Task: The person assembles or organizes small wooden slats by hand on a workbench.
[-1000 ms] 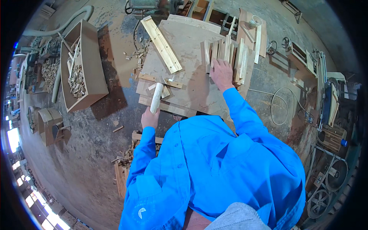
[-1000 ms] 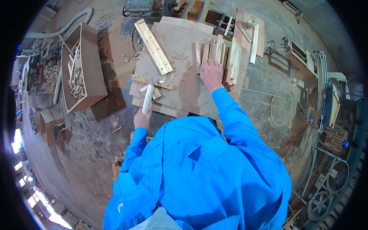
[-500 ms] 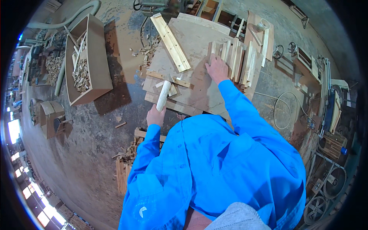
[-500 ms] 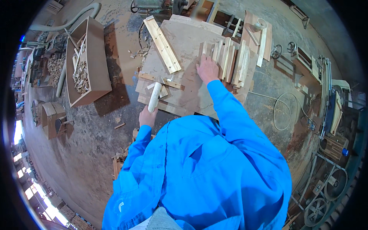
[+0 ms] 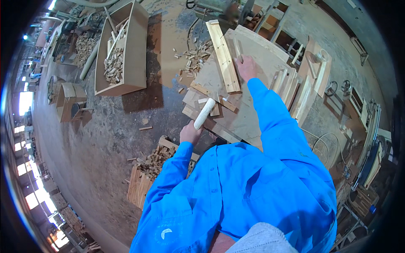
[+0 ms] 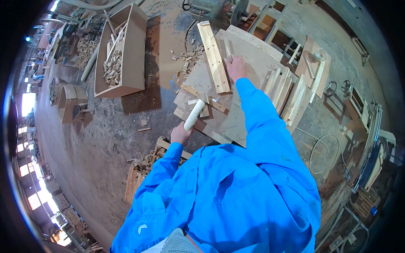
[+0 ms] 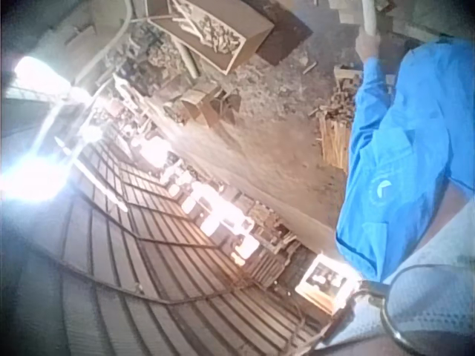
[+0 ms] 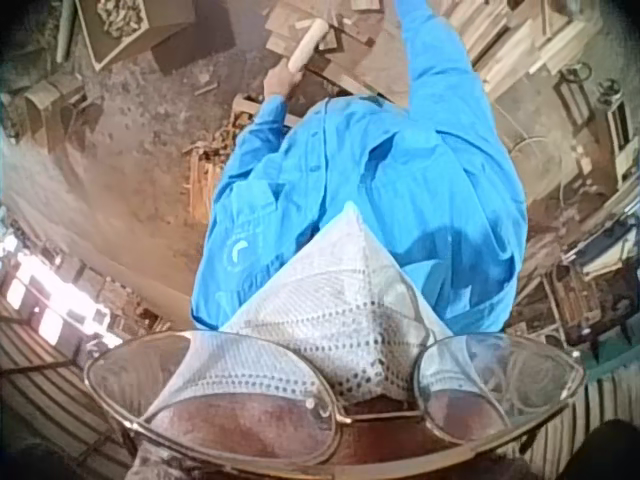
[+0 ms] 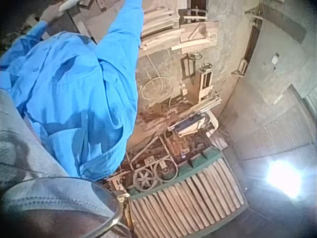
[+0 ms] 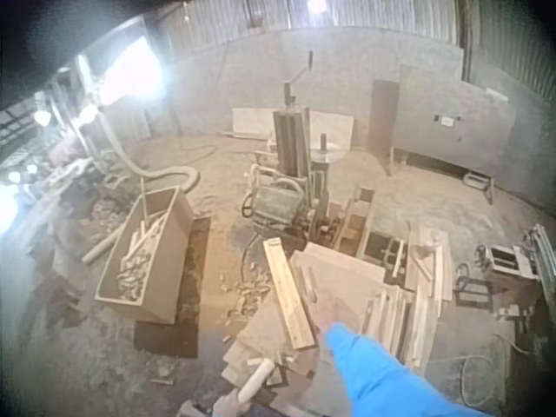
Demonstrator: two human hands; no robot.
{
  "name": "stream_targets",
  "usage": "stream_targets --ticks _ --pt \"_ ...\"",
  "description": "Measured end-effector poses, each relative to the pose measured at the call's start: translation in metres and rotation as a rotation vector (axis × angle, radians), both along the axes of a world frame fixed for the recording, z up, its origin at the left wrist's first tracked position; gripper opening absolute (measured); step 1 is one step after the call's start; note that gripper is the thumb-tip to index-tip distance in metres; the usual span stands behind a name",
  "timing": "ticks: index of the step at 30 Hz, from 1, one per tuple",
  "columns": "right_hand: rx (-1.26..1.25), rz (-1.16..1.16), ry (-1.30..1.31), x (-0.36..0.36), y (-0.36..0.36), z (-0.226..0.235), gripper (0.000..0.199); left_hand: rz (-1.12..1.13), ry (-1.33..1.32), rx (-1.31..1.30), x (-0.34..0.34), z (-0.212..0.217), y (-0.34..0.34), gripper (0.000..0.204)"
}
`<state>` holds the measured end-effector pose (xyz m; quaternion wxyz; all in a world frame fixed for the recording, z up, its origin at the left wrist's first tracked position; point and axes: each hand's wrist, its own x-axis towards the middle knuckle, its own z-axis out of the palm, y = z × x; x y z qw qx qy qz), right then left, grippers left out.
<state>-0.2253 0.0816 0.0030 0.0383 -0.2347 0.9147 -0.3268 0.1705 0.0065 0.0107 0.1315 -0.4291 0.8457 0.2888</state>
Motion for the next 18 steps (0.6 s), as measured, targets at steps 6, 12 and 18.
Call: stream_targets --ticks 6,12,18 --pt "-0.032 0.052 0.042 -0.022 -0.042 -0.008 0.048 -0.036 0.003 0.042 -0.005 0.003 -0.001 0.046" --pt "-0.018 0.079 0.002 -0.023 -0.056 -0.001 0.040 -0.019 -0.032 0.032 -0.007 0.004 -0.004 0.043" --pt "-0.005 0.063 0.004 -0.041 -0.053 -0.001 0.038 -0.036 -0.007 0.030 -0.026 0.002 -0.004 0.042"
